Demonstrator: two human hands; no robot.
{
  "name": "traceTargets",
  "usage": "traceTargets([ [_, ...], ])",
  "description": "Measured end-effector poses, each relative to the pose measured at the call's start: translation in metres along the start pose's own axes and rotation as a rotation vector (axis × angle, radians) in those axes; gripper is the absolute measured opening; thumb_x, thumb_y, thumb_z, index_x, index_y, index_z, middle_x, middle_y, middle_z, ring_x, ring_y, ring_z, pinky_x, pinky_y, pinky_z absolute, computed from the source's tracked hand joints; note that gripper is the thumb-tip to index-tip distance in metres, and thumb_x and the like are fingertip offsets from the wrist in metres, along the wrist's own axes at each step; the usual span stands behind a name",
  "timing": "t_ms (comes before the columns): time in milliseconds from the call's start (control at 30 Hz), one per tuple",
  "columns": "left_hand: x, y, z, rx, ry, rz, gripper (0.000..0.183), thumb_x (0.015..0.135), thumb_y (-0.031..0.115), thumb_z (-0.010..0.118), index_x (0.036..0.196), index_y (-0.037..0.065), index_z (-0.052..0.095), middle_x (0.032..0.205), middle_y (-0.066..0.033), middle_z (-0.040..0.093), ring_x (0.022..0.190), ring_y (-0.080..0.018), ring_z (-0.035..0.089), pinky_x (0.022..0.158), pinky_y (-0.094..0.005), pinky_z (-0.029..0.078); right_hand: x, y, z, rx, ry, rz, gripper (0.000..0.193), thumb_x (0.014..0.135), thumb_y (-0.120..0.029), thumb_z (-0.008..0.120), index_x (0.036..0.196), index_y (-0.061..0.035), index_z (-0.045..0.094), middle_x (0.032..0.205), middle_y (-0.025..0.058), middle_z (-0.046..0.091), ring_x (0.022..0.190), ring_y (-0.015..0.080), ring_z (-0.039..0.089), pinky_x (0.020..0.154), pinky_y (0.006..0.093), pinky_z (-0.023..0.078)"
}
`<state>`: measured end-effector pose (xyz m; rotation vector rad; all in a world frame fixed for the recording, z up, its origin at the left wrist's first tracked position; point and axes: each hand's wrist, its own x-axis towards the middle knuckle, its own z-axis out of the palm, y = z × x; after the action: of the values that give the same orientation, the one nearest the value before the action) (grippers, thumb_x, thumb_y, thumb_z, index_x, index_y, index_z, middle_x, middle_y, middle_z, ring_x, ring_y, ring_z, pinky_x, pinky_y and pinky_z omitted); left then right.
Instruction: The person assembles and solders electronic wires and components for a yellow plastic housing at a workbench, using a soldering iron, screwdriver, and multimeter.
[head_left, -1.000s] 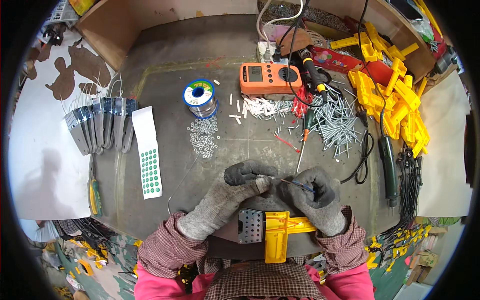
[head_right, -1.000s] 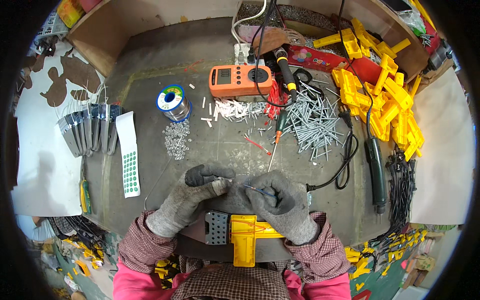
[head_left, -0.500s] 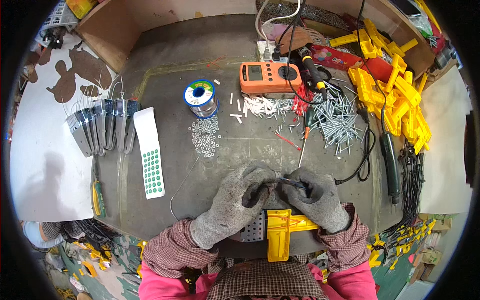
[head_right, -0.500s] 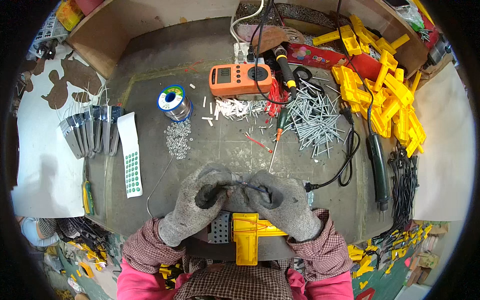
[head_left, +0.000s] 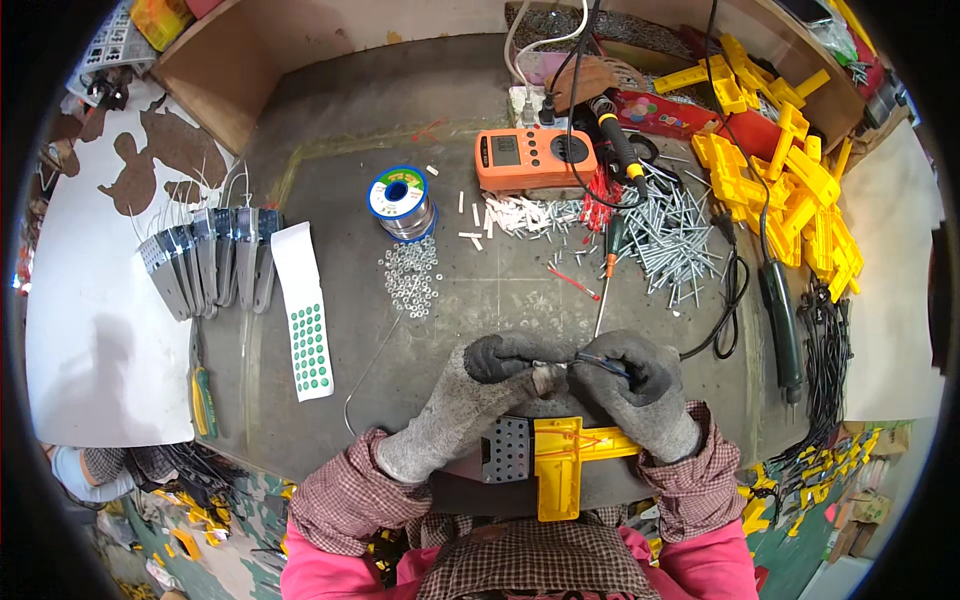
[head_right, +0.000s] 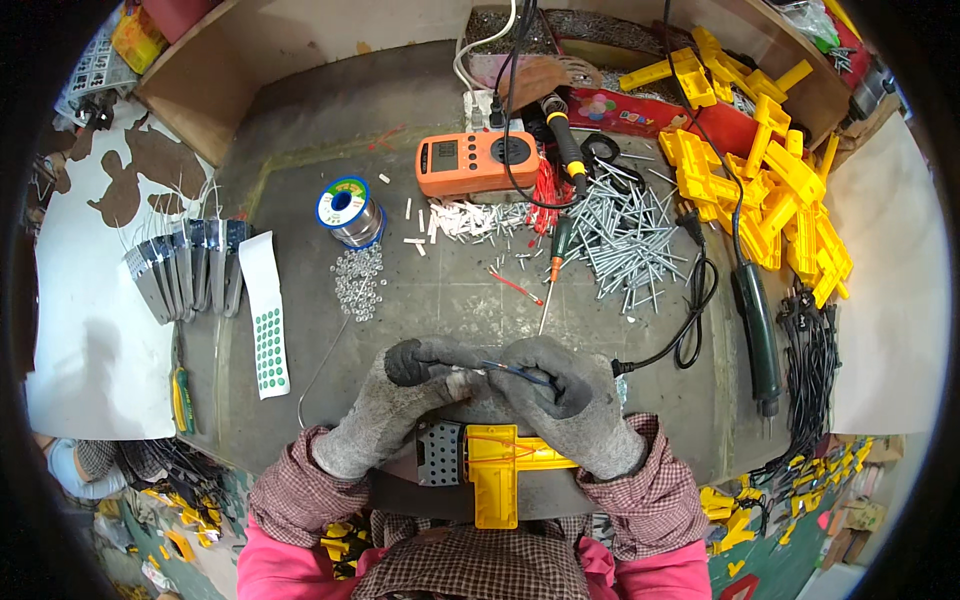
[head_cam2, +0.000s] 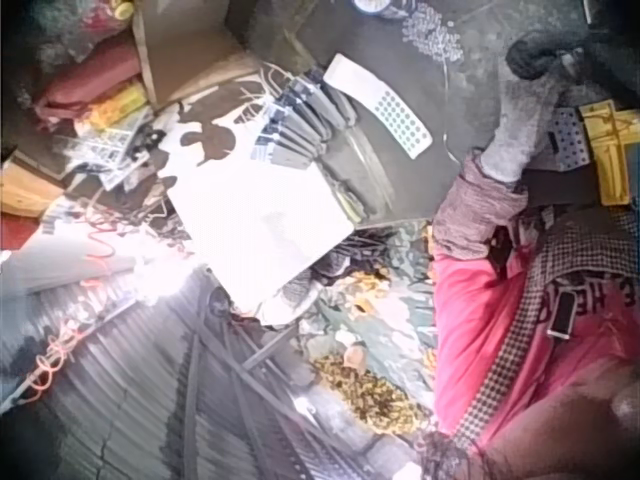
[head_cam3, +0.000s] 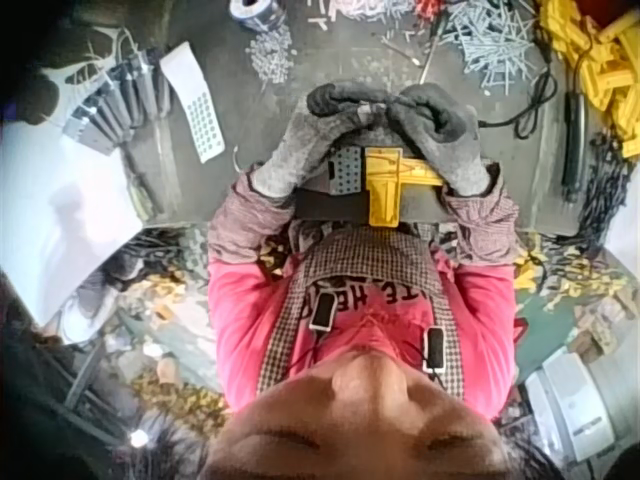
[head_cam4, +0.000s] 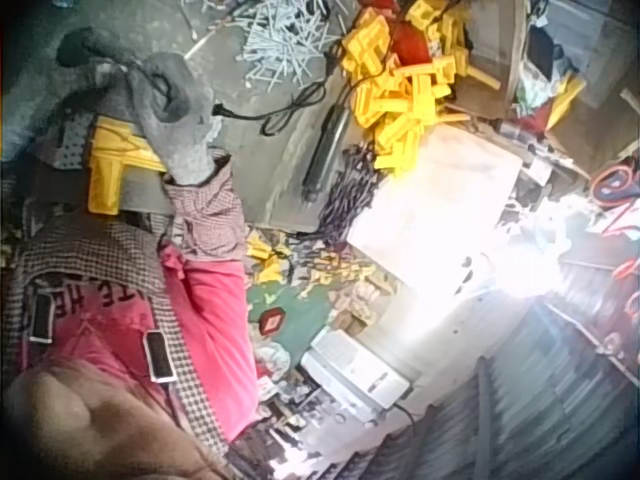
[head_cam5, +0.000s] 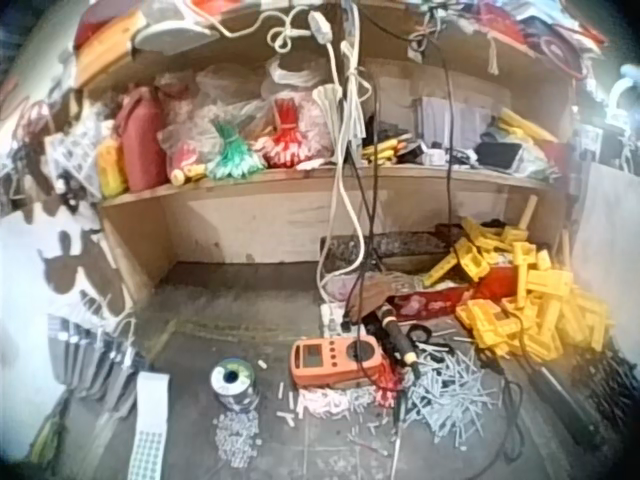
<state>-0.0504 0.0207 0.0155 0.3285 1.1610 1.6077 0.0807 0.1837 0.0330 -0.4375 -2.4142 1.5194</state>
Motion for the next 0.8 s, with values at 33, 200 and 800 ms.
traceTargets([
  [33, 0.000, -0.002, 0.000, -0.030, -0.018, -0.027, 0.024, 0.091, 0.007, 0.067, 0.112, -0.003, 0.063, 0.105, -0.0105, 0.068, 0.097, -0.0134, 0.065, 0.085, -0.0264, 0.054, 0.000, 0.000, 0.000, -0.017, 0.008, -0.027, 0.015, 0.087, -0.013, 0.071, 0.097, -0.0026, 0.068, 0.084, 0.0113, 0.068, 0.071, 0.0174, 0.067, 0.062, 0.0289, 0.051],
  [200, 0.002, -0.007, 0.001, 0.142, 0.002, 0.104, 0.024, 0.091, 0.004, 0.065, 0.114, -0.003, 0.062, 0.104, -0.0099, 0.068, 0.096, -0.0144, 0.066, 0.086, -0.0276, 0.054, -0.002, 0.005, -0.004, -0.160, -0.057, -0.103, 0.015, 0.090, -0.009, 0.064, 0.104, -0.0032, 0.066, 0.089, 0.0122, 0.068, 0.070, 0.0217, 0.068, 0.062, 0.0305, 0.052],
  [800, 0.076, 0.056, -0.038, 1.782, 0.426, 0.491, 0.026, 0.078, 0.009, 0.065, 0.099, -0.003, 0.059, 0.096, -0.0178, 0.063, 0.095, -0.0321, 0.062, 0.083, -0.0407, 0.051, -0.004, 0.000, -0.006, 0.282, -0.049, 0.285, 0.013, 0.101, -0.012, 0.049, 0.108, -0.0014, 0.052, 0.087, 0.0075, 0.066, 0.061, 0.0058, 0.056, 0.058, 0.0210, 0.044],
])
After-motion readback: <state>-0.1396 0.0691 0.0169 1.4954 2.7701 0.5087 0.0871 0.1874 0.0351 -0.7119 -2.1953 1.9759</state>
